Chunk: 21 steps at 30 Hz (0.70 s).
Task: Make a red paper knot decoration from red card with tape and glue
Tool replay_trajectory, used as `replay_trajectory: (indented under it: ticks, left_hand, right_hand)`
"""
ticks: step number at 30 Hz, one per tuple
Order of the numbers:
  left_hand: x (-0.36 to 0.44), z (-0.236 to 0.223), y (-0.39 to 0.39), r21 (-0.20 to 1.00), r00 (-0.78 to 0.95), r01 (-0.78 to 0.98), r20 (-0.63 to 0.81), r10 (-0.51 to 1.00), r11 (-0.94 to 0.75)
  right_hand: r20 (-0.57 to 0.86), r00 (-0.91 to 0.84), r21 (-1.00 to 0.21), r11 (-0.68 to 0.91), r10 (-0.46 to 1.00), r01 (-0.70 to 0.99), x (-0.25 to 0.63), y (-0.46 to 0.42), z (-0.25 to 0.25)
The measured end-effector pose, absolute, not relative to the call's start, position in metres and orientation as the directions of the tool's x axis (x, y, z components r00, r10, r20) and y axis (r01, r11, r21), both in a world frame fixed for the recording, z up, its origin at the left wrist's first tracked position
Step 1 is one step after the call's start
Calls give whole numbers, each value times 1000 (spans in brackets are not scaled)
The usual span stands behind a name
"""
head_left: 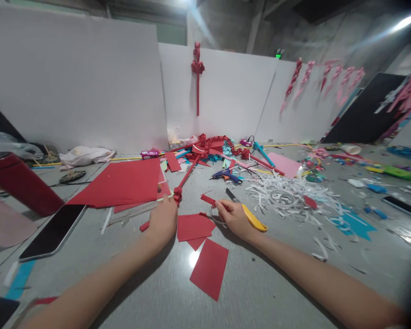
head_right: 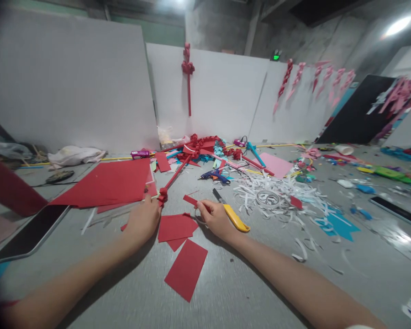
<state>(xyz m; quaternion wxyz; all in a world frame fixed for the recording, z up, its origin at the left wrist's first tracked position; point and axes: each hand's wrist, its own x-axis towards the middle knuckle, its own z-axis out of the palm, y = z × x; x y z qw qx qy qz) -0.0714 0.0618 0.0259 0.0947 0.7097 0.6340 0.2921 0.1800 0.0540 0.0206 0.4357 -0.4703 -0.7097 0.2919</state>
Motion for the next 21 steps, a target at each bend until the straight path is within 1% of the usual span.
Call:
replay_trajectory:
  ticks: [1, 2, 3, 4, 6, 8, 10, 13, 16, 18, 21]
  left_hand:
    - [-69, 24, 61, 453, 35, 875, 295, 955, -172]
    - [-65, 23, 61, 435, 59, 879, 309, 949, -195]
    - [-62, 22, 60, 441, 92, 865, 328, 940, -239]
    - [-59, 21, 60, 487, 121, 823, 351, 928, -291]
    - [-54, 19, 62, 642, 129, 680, 372, 919, -355]
    - [-51, 16, 64, 784, 101, 519, 338, 936, -340]
    - [-49, 15, 67, 864, 89, 408, 285, 954, -296]
    - [-48, 12, 70, 891, 97, 359, 260, 961, -278]
    - [-47, 10, 70, 877, 92, 371, 293, 952, -306]
    - [-47, 10, 69, 877, 105, 362, 300, 948, -317]
    - [-46, 12, 67, 906, 134, 290, 280, 950, -308]
  right_hand:
    - [353, -192, -818, 401, 916, 413, 181, 54, 20]
    - [363, -212, -808, 420, 907, 414, 181, 54, 20]
    - [372, -238, -795, 440, 897, 417, 181, 55, 20]
    - [380, -266, -778, 462, 886, 426, 182, 55, 19]
    - [397, -315, -735, 505, 862, 453, 181, 55, 19]
    - [419, -346, -690, 542, 839, 480, 180, 55, 19]
    - [429, -366, -661, 563, 826, 496, 179, 55, 18]
    - [434, -357, -653, 562, 827, 508, 179, 55, 17]
    - [447, -321, -659, 550, 835, 514, 180, 55, 16]
    - [445, -327, -661, 552, 834, 508, 180, 55, 15]
    - [443, -347, -668, 562, 827, 487, 179, 55, 17]
